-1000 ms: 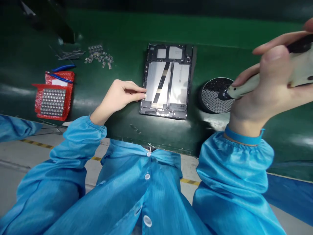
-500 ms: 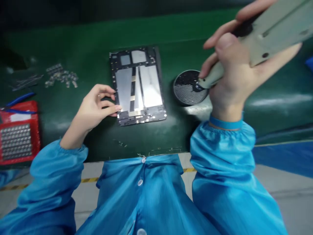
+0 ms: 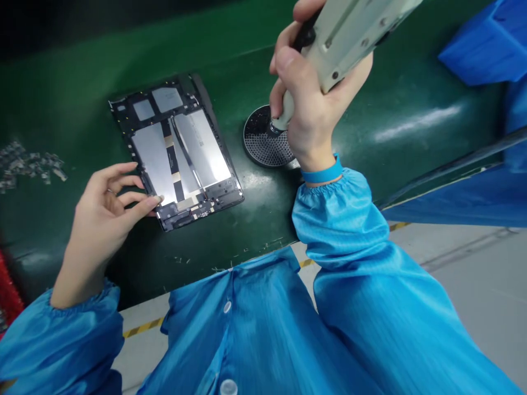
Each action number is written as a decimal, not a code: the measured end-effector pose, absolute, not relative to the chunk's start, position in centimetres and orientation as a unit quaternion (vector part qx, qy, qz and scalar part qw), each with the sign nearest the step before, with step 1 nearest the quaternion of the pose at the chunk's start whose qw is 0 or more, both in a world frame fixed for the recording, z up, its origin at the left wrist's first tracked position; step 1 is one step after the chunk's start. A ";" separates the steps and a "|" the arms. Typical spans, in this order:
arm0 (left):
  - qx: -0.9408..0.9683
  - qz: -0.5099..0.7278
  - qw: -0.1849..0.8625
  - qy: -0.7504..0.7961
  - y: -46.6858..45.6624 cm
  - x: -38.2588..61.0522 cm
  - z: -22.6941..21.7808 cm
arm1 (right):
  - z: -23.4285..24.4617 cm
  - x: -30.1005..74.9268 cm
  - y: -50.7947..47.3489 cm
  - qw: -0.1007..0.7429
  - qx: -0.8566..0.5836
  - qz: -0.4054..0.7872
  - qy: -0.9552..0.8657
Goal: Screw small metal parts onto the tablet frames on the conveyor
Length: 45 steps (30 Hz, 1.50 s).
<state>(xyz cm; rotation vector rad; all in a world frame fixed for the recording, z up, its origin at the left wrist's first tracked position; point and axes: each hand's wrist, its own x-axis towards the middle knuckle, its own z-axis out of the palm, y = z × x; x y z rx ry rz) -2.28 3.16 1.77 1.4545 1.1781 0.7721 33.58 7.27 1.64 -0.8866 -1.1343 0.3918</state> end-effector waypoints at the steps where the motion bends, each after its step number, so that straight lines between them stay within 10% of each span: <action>1: 0.607 0.329 0.533 0.490 3.2 -2.3 1.8 | 1.6 33.7 7.3 0.729 -0.409 0.176 -0.519; 45: 0.600 0.337 0.531 0.494 3.1 -2.0 1.0 | 1.3 33.8 8.1 0.753 -0.350 0.192 -0.523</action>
